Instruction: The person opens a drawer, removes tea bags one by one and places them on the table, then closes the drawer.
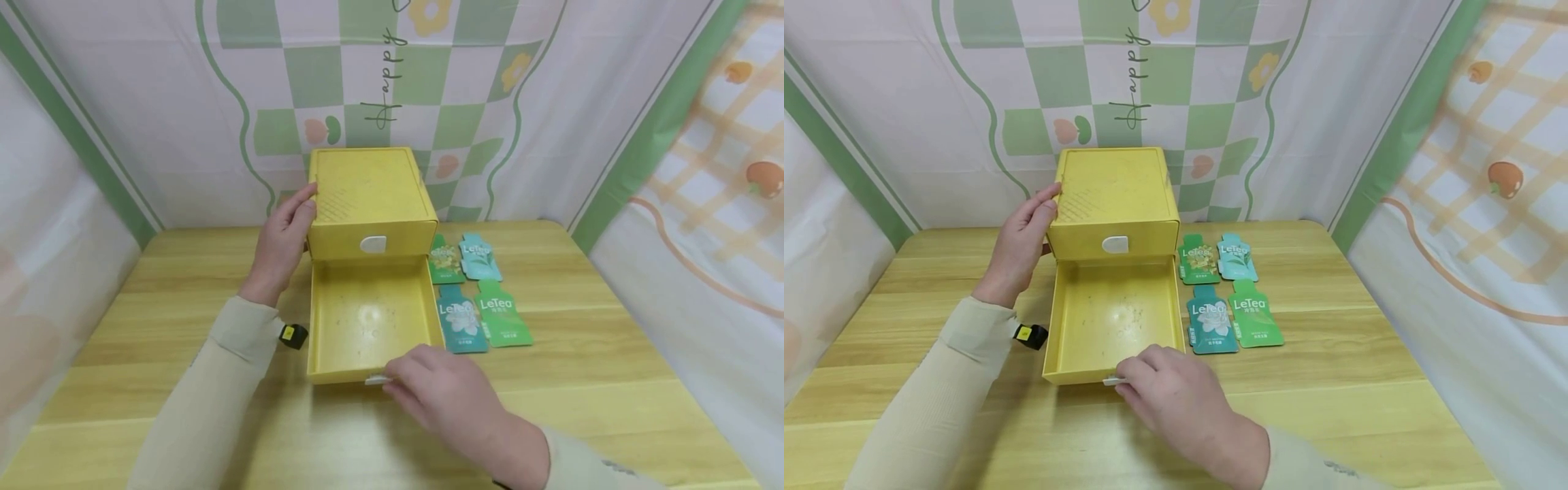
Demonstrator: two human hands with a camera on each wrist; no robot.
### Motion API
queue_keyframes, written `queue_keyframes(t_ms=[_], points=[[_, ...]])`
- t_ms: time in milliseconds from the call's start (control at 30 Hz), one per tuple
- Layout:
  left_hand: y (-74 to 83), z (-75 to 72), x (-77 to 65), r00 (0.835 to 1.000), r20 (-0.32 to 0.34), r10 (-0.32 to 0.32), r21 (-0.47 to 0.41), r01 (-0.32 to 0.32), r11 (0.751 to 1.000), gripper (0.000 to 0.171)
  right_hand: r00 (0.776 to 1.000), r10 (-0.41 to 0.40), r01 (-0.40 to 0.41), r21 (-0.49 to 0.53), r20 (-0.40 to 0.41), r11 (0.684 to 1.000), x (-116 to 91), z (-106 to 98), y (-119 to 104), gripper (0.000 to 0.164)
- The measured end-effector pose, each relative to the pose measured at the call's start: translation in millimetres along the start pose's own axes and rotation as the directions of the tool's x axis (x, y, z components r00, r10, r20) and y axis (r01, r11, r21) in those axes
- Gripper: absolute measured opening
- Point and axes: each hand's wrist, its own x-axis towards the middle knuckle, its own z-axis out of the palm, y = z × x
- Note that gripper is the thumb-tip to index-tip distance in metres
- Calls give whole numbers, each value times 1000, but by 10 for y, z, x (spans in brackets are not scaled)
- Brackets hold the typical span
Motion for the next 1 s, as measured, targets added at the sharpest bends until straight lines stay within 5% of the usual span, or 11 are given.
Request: queue_keyframes(t_ms=[267, 333, 367, 433, 533, 567, 633, 700, 767, 1000], points=[[-4, -5, 0, 1000, 3, -2, -2, 2, 1000, 51, 996, -63, 69, -83, 64, 994, -31, 75, -41, 13], [-5, -6, -1, 1000, 4, 0, -3, 0, 1000, 51, 993, -23, 31, -70, 115, 997, -34, 75, -62, 14], [-6, -6, -2, 1000, 5, 0, -3, 0, 1000, 51, 981, 66, -65, -9, 181, 998, -26, 70, -82, 16], [-11, -5, 1, 1000, 5, 2, -6, -2, 1000, 51, 915, 254, -291, 77, 314, 954, -8, 64, -118, 27], [-25, -2, 9, 1000, 8, 6, -15, -6, 1000, 51, 781, 455, -544, 109, 428, 832, 12, 67, -161, 37], [-29, -1, 11, 1000, 8, 7, -18, -7, 1000, 51, 799, 428, -511, 104, 422, 853, 12, 77, -162, 39], [-37, -1, 15, 1000, 8, 10, -22, -10, 1000, 51, 922, 223, -245, 32, 318, 969, -6, 105, -141, 36], [-41, -1, 19, 1000, 6, 10, -23, -10, 1000, 51, 984, -6, 27, -112, 180, 993, -20, 130, -117, 32], [-42, -2, 17, 1000, 7, 5, -20, -5, 1000, 52, 978, -200, 210, -267, 65, 941, -31, 156, -89, 30], [-29, -10, 5, 1000, 19, -4, -23, 4, 1000, 53, 968, -251, 243, -317, 17, 917, -23, 207, -72, 27]])
